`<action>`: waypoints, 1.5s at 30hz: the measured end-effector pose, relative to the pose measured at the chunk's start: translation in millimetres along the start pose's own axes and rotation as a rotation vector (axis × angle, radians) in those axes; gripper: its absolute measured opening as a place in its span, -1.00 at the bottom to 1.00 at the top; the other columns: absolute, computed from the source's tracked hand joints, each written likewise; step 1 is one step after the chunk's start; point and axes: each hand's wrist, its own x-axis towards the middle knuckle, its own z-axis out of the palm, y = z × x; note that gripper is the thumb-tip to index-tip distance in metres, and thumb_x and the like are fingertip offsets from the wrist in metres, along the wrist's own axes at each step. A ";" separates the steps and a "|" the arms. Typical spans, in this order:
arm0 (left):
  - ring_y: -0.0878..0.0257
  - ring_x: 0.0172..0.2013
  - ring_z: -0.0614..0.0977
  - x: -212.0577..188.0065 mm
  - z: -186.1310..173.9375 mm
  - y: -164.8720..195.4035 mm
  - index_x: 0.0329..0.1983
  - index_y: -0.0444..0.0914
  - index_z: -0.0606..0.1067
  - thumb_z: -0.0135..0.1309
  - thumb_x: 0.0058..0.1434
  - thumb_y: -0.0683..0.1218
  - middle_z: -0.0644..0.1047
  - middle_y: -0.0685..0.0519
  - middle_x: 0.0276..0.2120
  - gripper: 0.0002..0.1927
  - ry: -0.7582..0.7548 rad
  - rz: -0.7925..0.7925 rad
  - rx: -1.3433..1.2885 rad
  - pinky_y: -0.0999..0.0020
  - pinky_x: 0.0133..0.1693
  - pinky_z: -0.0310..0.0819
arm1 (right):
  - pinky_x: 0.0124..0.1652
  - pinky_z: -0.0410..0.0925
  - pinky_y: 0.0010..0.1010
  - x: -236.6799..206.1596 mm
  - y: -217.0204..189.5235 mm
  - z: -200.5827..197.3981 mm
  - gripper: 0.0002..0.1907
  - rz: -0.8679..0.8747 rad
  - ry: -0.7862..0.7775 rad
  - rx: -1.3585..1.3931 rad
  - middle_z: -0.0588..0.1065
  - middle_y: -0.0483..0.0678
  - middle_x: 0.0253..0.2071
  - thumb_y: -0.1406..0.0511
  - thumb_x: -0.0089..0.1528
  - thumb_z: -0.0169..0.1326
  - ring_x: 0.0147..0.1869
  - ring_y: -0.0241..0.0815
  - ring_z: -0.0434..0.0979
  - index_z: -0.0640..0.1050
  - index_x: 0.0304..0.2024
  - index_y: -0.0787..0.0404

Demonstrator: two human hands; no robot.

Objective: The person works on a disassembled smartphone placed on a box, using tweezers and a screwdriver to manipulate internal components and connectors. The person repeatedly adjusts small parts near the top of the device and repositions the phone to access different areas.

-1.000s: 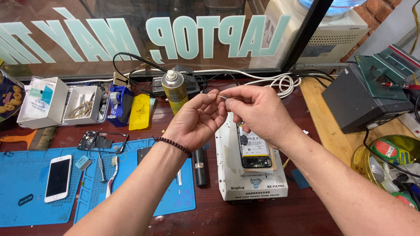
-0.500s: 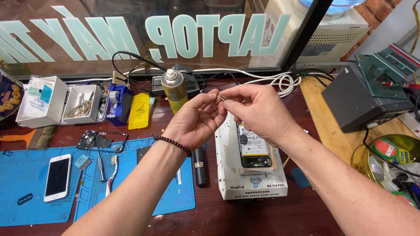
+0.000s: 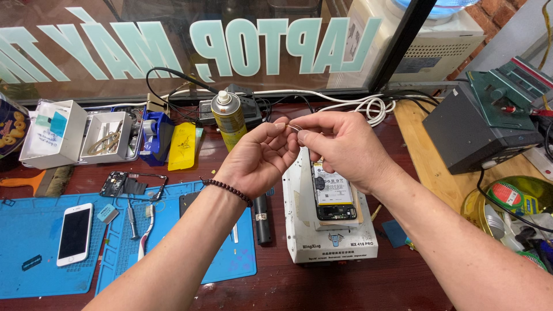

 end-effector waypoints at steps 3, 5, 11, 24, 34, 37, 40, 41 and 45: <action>0.18 -0.23 0.63 -1.2 -0.2 0.2 -0.05 -0.35 0.46 0.12 0.20 -0.28 0.57 -0.04 -0.27 -0.76 -0.004 0.002 0.006 0.31 -0.09 0.64 | -0.61 0.25 -0.68 -0.6 -0.7 1.8 -0.71 0.015 0.010 0.016 0.54 -0.21 -0.44 0.32 0.25 0.12 -0.49 -0.53 0.39 0.68 0.01 0.19; 0.19 -0.23 0.62 -1.5 -0.4 0.8 -0.05 -0.35 0.46 0.13 0.21 -0.27 0.56 -0.03 -0.28 -0.75 -0.018 0.000 0.010 0.31 -0.10 0.64 | -0.61 0.24 -0.67 -0.9 -1.2 2.6 -0.72 0.021 0.011 0.012 0.53 -0.19 -0.46 0.32 0.26 0.12 -0.50 -0.52 0.38 0.68 0.01 0.19; 0.19 -0.23 0.63 -2.0 -1.8 1.9 -0.05 -0.36 0.45 0.13 0.22 -0.26 0.57 -0.04 -0.28 -0.76 -0.016 0.007 0.024 0.32 -0.10 0.65 | -0.62 0.26 -0.67 -2.1 -1.8 4.1 -0.72 0.004 0.014 0.001 0.54 -0.21 -0.45 0.31 0.26 0.12 -0.49 -0.54 0.39 0.69 -0.01 0.17; 0.20 -0.24 0.63 2.2 -9.6 6.3 -0.02 -0.35 0.45 0.14 0.23 -0.25 0.56 -0.03 -0.26 -0.74 -0.023 0.026 0.183 0.32 -0.06 0.63 | -0.24 0.52 -0.49 -3.3 -2.9 5.6 -0.74 -0.235 0.107 -0.444 0.69 -0.08 -0.26 0.33 0.19 0.13 -0.28 -0.34 0.70 0.69 -0.08 0.17; 0.23 -0.25 0.64 0.0 -13.4 7.7 0.01 -0.37 0.46 0.13 0.24 -0.24 0.58 -0.04 -0.23 -0.73 -0.023 0.099 0.424 0.31 -0.09 0.63 | -0.22 0.51 -0.32 -6.5 -0.2 11.2 -0.82 -0.421 0.160 -0.720 0.65 0.01 -0.31 0.34 0.23 0.10 -0.26 -0.12 0.68 0.70 -0.21 0.21; 0.23 -0.24 0.64 -1.6 -13.6 9.0 0.03 -0.37 0.46 0.13 0.24 -0.24 0.58 -0.05 -0.22 -0.71 -0.041 0.117 0.466 0.31 -0.08 0.63 | -0.27 0.50 -0.36 -6.1 0.8 13.0 -0.81 -0.341 0.183 -0.603 0.66 -0.04 -0.33 0.32 0.21 0.11 -0.31 -0.19 0.66 0.71 -0.20 0.19; 0.24 -0.23 0.64 -2.2 -15.1 10.0 0.05 -0.36 0.46 0.13 0.24 -0.24 0.59 -0.04 -0.21 -0.70 -0.053 0.122 0.474 0.31 -0.08 0.63 | -0.34 0.48 -0.41 -2.8 0.5 12.6 -0.79 -0.052 0.150 -0.429 0.67 -0.09 -0.40 0.28 0.19 0.12 -0.42 -0.31 0.64 0.71 -0.18 0.14; 0.24 -0.23 0.64 -2.2 -15.8 10.0 0.05 -0.35 0.46 0.13 0.24 -0.24 0.59 -0.04 -0.20 -0.70 -0.055 0.124 0.472 0.31 -0.08 0.63 | -0.36 0.48 -0.41 -1.7 0.6 12.5 -0.78 -0.010 0.148 -0.386 0.67 -0.07 -0.41 0.28 0.19 0.12 -0.43 -0.32 0.62 0.71 -0.18 0.14; 0.20 -0.22 0.66 1.8 -17.2 5.5 -0.01 -0.36 0.47 0.12 0.26 -0.23 0.61 -0.06 -0.22 -0.76 -0.066 0.190 0.489 0.29 -0.08 0.64 | -0.34 0.47 -0.45 -1.3 5.4 14.3 -0.78 -0.070 0.215 -0.419 0.68 -0.10 -0.38 0.27 0.18 0.13 -0.45 -0.35 0.61 0.71 -0.17 0.14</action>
